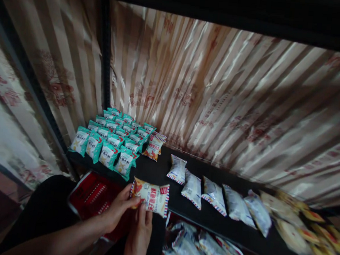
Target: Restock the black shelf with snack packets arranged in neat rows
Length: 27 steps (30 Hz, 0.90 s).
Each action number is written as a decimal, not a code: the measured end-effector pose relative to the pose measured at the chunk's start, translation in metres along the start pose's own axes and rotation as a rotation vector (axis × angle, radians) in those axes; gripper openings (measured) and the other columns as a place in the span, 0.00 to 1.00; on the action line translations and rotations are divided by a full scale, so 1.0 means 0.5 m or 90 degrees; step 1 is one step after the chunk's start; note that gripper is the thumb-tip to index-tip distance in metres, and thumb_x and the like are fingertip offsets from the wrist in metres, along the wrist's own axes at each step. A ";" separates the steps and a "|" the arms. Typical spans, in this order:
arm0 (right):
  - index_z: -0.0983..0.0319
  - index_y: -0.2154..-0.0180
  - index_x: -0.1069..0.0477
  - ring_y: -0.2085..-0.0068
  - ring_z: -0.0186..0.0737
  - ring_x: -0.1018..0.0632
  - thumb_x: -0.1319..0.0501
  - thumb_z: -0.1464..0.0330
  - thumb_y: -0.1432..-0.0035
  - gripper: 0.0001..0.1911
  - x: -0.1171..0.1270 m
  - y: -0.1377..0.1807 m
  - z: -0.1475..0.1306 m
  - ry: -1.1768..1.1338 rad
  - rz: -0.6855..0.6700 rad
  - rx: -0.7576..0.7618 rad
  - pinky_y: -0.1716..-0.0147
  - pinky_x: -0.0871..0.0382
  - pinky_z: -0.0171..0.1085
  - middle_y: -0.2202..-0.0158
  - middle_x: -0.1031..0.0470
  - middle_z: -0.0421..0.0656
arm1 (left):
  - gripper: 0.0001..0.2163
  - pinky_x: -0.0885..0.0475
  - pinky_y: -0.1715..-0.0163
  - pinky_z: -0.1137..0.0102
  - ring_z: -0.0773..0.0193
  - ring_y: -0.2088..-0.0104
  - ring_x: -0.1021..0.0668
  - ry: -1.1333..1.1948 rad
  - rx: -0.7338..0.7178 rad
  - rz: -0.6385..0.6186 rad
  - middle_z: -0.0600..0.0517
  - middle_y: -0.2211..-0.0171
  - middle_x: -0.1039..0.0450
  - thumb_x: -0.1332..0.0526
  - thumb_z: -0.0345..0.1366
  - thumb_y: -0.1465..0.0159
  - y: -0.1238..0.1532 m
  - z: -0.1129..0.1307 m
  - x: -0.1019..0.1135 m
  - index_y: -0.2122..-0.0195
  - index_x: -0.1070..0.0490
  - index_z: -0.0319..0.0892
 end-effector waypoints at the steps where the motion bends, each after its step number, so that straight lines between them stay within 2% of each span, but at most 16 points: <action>1: 0.57 0.52 0.32 0.51 0.44 0.24 0.35 0.53 0.54 0.28 0.005 -0.008 -0.006 0.009 0.014 0.015 0.52 0.29 0.41 0.56 0.23 0.43 | 0.20 0.33 0.52 0.64 0.55 0.53 0.25 -0.006 0.004 -0.004 0.47 0.56 0.25 0.32 0.35 0.49 -0.003 -0.004 -0.004 0.55 0.32 0.41; 4: 0.58 0.50 0.34 0.53 0.44 0.24 0.34 0.53 0.55 0.31 0.014 -0.045 -0.030 0.062 0.030 0.056 0.54 0.29 0.41 0.55 0.23 0.43 | 0.19 0.32 0.53 0.66 0.56 0.53 0.25 -0.025 0.011 0.010 0.47 0.58 0.25 0.33 0.37 0.49 -0.021 -0.014 -0.008 0.57 0.32 0.41; 7: 0.60 0.54 0.31 0.56 0.46 0.23 0.33 0.53 0.57 0.30 0.019 -0.102 -0.060 0.202 0.020 0.091 0.56 0.30 0.40 0.57 0.22 0.45 | 0.16 0.31 0.56 0.68 0.58 0.54 0.25 -0.115 0.047 0.092 0.46 0.57 0.26 0.36 0.36 0.46 -0.042 -0.030 0.010 0.57 0.33 0.40; 10: 0.62 0.58 0.29 0.60 0.46 0.22 0.34 0.53 0.57 0.27 0.012 -0.168 -0.093 0.332 -0.008 0.147 0.58 0.30 0.40 0.61 0.21 0.45 | 0.19 0.30 0.62 0.70 0.62 0.58 0.25 -0.222 0.083 0.195 0.43 0.53 0.30 0.41 0.31 0.44 -0.063 -0.048 0.040 0.50 0.36 0.39; 12: 0.62 0.56 0.30 0.60 0.47 0.22 0.34 0.54 0.57 0.28 -0.005 -0.212 -0.113 0.368 -0.039 0.189 0.58 0.30 0.41 0.61 0.21 0.46 | 0.22 0.29 0.63 0.72 0.64 0.59 0.25 -0.264 0.067 0.218 0.43 0.50 0.32 0.43 0.28 0.44 -0.081 -0.052 0.049 0.46 0.39 0.40; 17: 0.62 0.46 0.38 0.56 0.47 0.23 0.35 0.57 0.56 0.36 -0.054 -0.313 -0.133 0.401 -0.075 0.269 0.55 0.31 0.43 0.54 0.24 0.49 | 0.24 0.31 0.52 0.68 0.63 0.54 0.26 -0.366 0.005 0.178 0.44 0.43 0.36 0.46 0.26 0.44 -0.143 -0.046 0.038 0.44 0.39 0.41; 21: 0.62 0.45 0.38 0.53 0.48 0.24 0.38 0.57 0.53 0.34 -0.083 -0.373 -0.126 0.444 -0.096 0.299 0.53 0.32 0.46 0.52 0.25 0.49 | 0.27 0.37 0.44 0.64 0.60 0.46 0.30 -0.427 -0.038 0.178 0.44 0.40 0.41 0.47 0.25 0.45 -0.194 -0.035 0.031 0.41 0.42 0.40; 25: 0.61 0.44 0.38 0.55 0.48 0.23 0.39 0.58 0.51 0.33 -0.101 -0.410 -0.121 0.524 -0.118 0.336 0.54 0.31 0.45 0.53 0.24 0.48 | 0.30 0.48 0.37 0.65 0.59 0.37 0.41 -0.485 -0.130 0.193 0.45 0.36 0.47 0.46 0.23 0.48 -0.237 -0.018 0.032 0.42 0.41 0.39; 27: 0.61 0.45 0.37 0.56 0.48 0.23 0.40 0.58 0.50 0.31 -0.109 -0.420 -0.122 0.557 -0.126 0.358 0.55 0.31 0.45 0.54 0.24 0.48 | 0.31 0.52 0.36 0.66 0.61 0.36 0.44 -0.492 -0.145 0.202 0.46 0.36 0.47 0.46 0.22 0.50 -0.255 -0.014 0.036 0.42 0.40 0.39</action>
Point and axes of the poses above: each hand's wrist, its own y-axis away from the middle knuckle, its own x-axis out of the back of the hand, z = x × y, the point moved 6 cm from there along -y, towards the middle knuckle
